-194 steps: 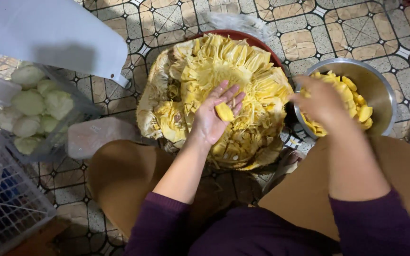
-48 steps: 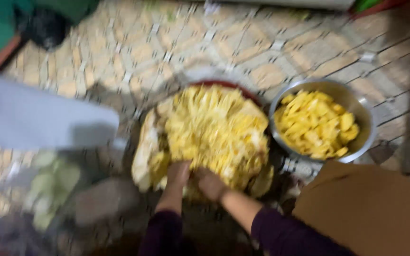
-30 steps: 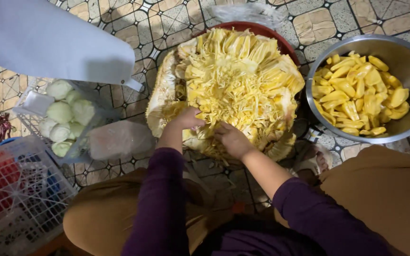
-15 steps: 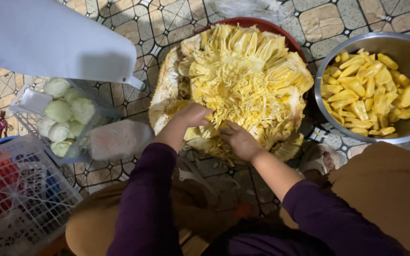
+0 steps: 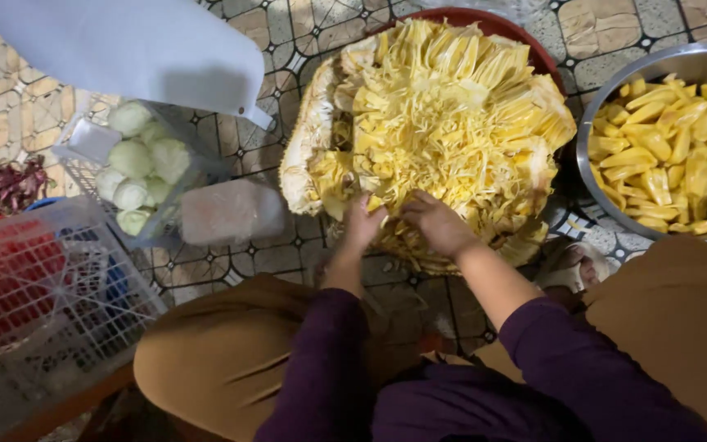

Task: Separating edible jackfruit bulbs from the fruit core and placing them in a bowl

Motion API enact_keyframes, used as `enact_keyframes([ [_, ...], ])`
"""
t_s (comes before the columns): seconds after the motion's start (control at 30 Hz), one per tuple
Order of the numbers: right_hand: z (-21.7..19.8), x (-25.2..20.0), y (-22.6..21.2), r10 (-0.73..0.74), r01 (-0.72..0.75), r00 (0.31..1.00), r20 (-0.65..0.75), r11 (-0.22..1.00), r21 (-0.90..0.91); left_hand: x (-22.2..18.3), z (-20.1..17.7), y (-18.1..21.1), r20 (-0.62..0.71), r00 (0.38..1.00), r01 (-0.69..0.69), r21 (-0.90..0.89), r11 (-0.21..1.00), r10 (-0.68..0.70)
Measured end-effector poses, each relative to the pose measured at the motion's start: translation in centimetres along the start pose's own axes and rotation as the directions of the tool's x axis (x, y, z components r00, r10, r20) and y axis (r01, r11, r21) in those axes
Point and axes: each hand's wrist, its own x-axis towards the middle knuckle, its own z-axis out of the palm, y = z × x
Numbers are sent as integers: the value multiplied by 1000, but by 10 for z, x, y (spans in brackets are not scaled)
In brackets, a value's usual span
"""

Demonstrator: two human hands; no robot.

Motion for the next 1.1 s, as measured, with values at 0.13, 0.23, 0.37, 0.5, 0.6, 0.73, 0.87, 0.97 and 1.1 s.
enact_keyframes([
  [0.13, -30, 6, -16, 29, -30, 999, 13, 1000, 7, -31, 12, 22, -119, 980, 133, -190, 973, -157],
  [0.23, -1, 2, 1, 26, -26, 1000, 1, 999, 32, -30, 27, 22, -212, 961, 167, -69, 984, -178],
  [0.37, 7, 2, 5, 28, -28, 1000, 2, 996, 79, -28, 34, 18, -255, 946, 248, 179, 952, -198],
  [0.5, -22, 9, -5, 12, -13, 999, 51, 1000, 24, -44, 51, -28, -348, 928, 188, 120, 975, -136],
  [0.6, -46, 21, -27, 45, -46, 998, 51, 999, 13, -41, 49, -68, -408, 876, 285, 8, 958, -257],
  [0.73, -53, 44, -41, 605, -600, 784, 139, 681, 418, -65, -16, 41, -16, 878, 274, -803, 530, -478],
  [0.87, -62, 65, -14, 690, -427, 691, 214, 152, 891, -101, -77, 178, 137, 946, 255, -873, 415, -293],
  [0.97, -156, 77, -82, 614, -251, 788, 47, 250, 935, -110, -91, 214, 83, 987, 142, -838, 528, -135],
  [1.1, -181, 73, -75, 712, -268, 700, -58, 337, 902, -115, -102, 244, 21, 999, -2, -737, 676, 26],
])
